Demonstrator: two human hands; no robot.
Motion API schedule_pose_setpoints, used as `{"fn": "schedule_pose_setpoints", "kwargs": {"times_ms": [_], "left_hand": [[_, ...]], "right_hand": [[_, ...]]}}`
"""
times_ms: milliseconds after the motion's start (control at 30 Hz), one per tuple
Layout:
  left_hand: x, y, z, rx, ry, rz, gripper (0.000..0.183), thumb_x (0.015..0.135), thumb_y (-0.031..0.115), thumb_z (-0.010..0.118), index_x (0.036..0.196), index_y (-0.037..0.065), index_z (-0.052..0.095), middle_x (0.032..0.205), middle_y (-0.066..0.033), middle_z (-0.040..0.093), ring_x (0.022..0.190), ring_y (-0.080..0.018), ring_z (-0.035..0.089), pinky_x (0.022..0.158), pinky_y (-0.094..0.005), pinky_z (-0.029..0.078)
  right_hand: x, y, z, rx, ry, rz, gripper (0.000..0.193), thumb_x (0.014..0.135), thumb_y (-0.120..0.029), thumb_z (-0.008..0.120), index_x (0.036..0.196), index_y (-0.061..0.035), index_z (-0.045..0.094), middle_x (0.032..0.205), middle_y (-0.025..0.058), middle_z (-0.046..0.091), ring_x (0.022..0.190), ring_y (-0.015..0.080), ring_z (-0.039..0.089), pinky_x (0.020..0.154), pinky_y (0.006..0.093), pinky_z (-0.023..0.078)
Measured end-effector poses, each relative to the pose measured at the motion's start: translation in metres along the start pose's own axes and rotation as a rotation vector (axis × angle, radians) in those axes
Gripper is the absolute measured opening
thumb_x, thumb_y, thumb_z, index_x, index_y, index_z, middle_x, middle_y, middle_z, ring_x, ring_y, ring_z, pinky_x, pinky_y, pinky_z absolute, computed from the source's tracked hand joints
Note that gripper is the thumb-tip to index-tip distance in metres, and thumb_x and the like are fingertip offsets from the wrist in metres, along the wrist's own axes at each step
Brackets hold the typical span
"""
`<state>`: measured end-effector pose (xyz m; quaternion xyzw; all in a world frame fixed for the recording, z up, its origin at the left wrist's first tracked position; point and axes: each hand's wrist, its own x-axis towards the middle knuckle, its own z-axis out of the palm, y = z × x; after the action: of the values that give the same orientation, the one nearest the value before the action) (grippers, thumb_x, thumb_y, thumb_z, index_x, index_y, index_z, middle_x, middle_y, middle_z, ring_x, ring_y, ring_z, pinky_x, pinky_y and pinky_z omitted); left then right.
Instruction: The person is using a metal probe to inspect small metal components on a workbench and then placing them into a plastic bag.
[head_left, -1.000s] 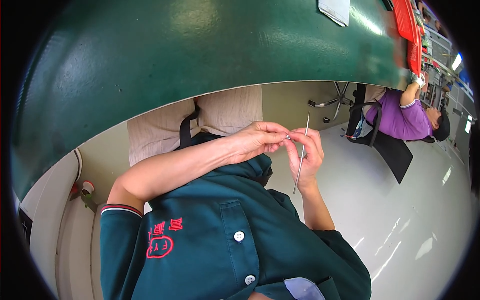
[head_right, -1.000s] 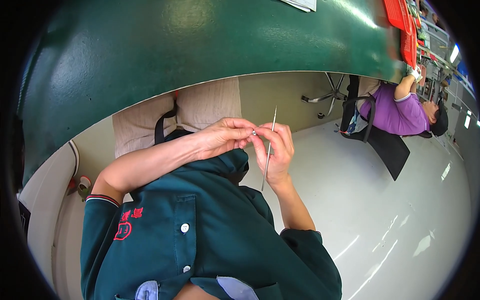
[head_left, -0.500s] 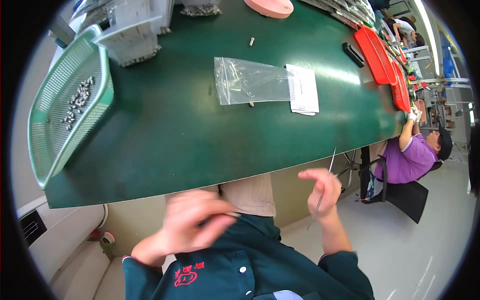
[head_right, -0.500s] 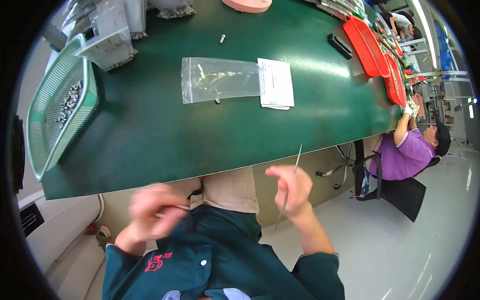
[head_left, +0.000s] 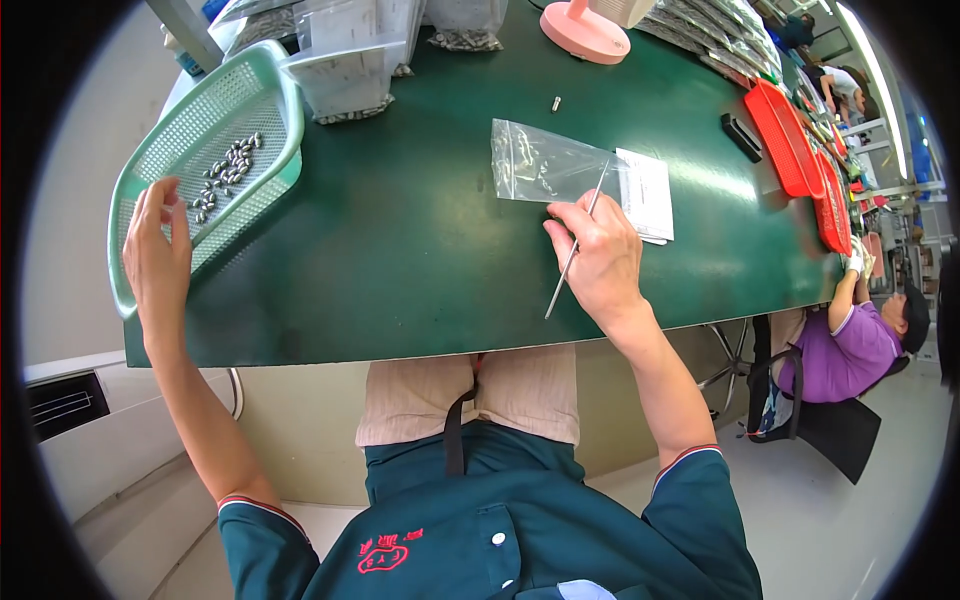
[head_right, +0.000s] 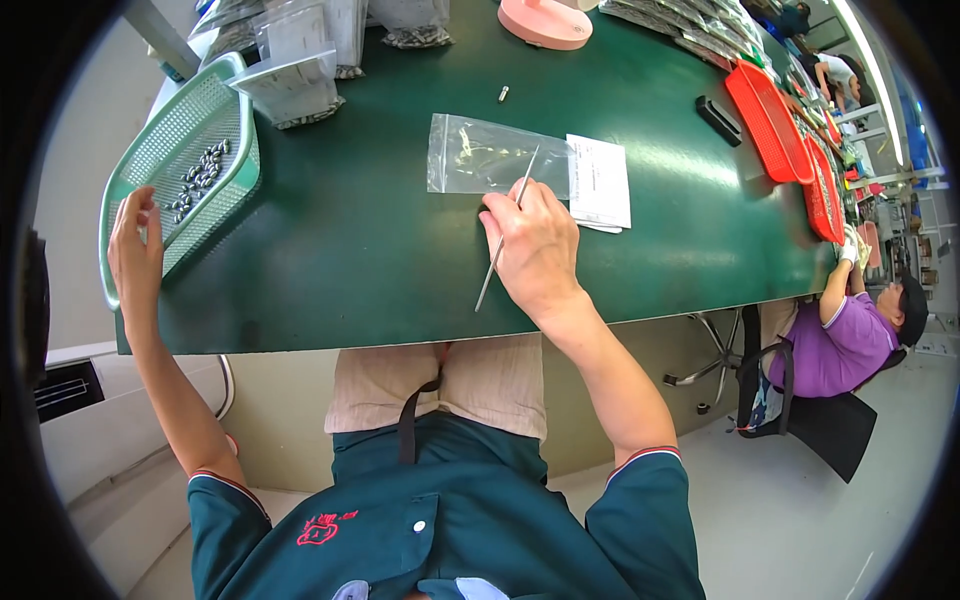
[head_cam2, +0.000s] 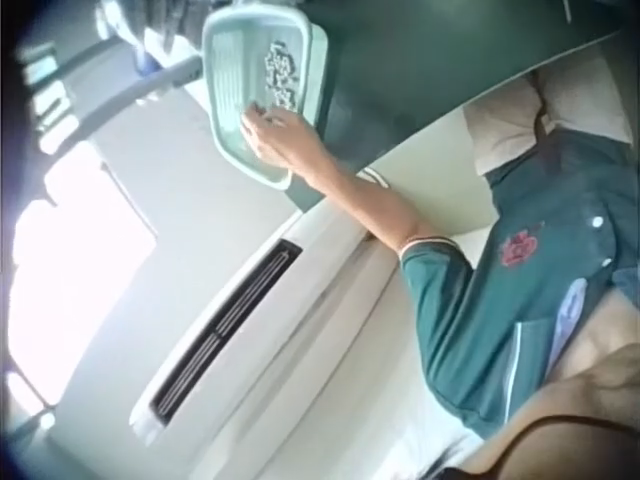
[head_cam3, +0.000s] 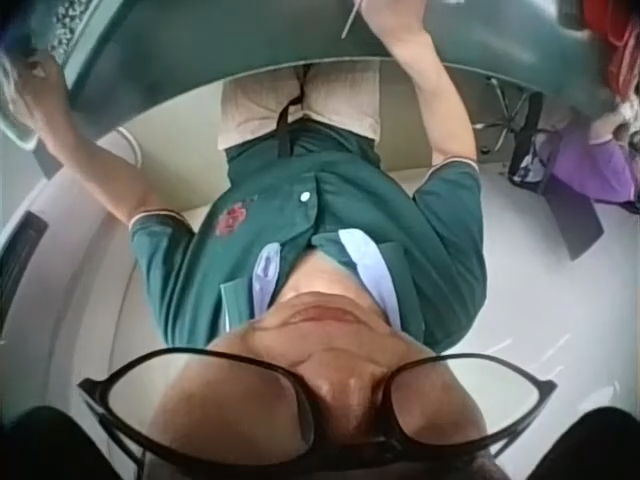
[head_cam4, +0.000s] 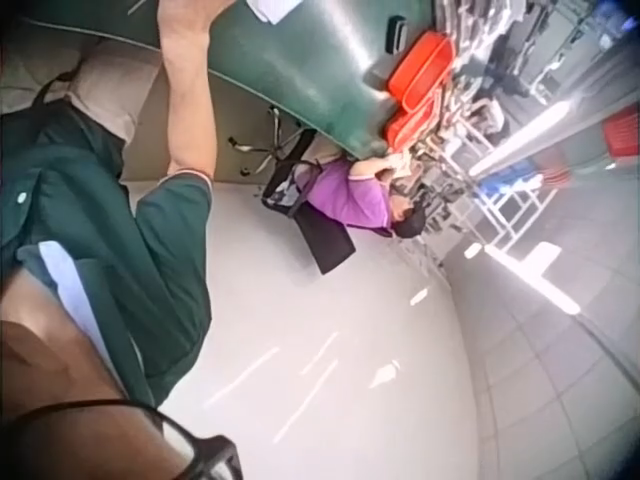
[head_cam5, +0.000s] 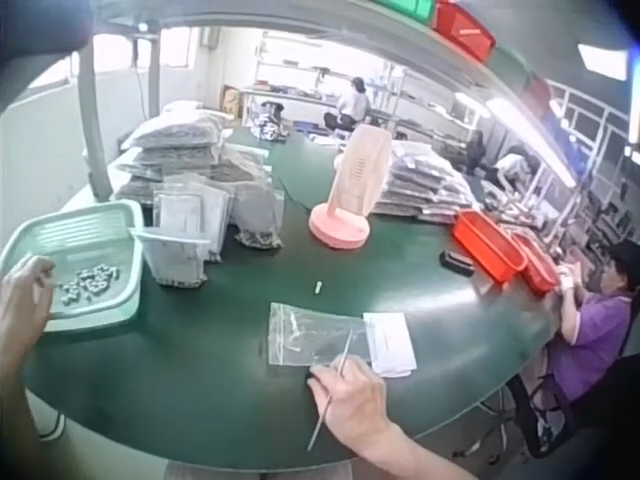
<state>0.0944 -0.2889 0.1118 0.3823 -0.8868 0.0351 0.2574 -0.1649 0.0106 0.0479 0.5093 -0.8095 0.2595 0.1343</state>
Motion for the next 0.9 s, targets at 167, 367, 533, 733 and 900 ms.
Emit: {"fn": "schedule_pose_setpoints", "kwargs": {"times_ms": [167,367,533,733,900], "left_hand": [[-0.018,0.048,-0.003,-0.099,0.342,0.119,0.023,0.080,0.003,0.058,0.103,0.006,0.060,0.101,-0.0090,0.060,0.092,-0.0235,0.058,0.082,-0.0320,0.045],[-0.081,0.145,-0.006,-0.966,0.062,0.272,0.029,0.065,-0.011,0.061,0.091,0.001,0.061,0.088,-0.0129,0.061,0.080,-0.0252,0.059,0.068,-0.0322,0.048],[-0.154,0.211,0.008,-1.896,-1.075,-0.233,0.012,0.087,0.008,0.055,0.093,-0.002,0.059,0.084,-0.0063,0.060,0.076,-0.0114,0.056,0.071,-0.0260,0.046],[-0.215,0.246,0.052,-2.177,-1.535,-0.842,0.027,0.092,0.026,0.053,0.103,0.002,0.056,0.089,-0.0051,0.058,0.081,-0.0109,0.053,0.075,-0.0253,0.044],[-0.235,0.264,0.062,-2.129,-1.665,-0.795,0.025,0.088,0.026,0.059,0.100,0.003,0.058,0.090,-0.0026,0.061,0.082,-0.0088,0.056,0.076,-0.0233,0.045]], "right_hand": [[0.003,0.005,0.004,-0.032,-0.029,0.025,0.013,0.068,-0.006,0.069,0.079,-0.0041,0.063,0.074,0.0086,0.053,0.071,0.0249,0.055,0.061,0.0356,0.045],[0.003,0.010,0.007,-0.010,-0.044,0.035,0.013,0.069,-0.005,0.068,0.075,-0.0045,0.057,0.073,0.0082,0.054,0.071,0.0259,0.056,0.061,0.0367,0.044],[-0.015,-0.002,-0.014,0.101,0.023,-0.013,0.016,0.068,-0.001,0.067,0.076,-0.0043,0.054,0.070,0.0088,0.055,0.064,0.0267,0.056,0.058,0.0354,0.044],[-0.092,-0.028,-0.082,0.248,-0.113,0.002,0.024,0.058,0.008,0.070,0.077,-0.0020,0.059,0.072,0.0085,0.058,0.064,0.0233,0.057,0.054,0.0315,0.046],[-0.150,-0.028,-0.086,0.280,-0.306,0.244,0.022,0.060,0.005,0.070,0.078,-0.0032,0.060,0.071,0.0076,0.056,0.066,0.0238,0.057,0.054,0.0319,0.045]]}}
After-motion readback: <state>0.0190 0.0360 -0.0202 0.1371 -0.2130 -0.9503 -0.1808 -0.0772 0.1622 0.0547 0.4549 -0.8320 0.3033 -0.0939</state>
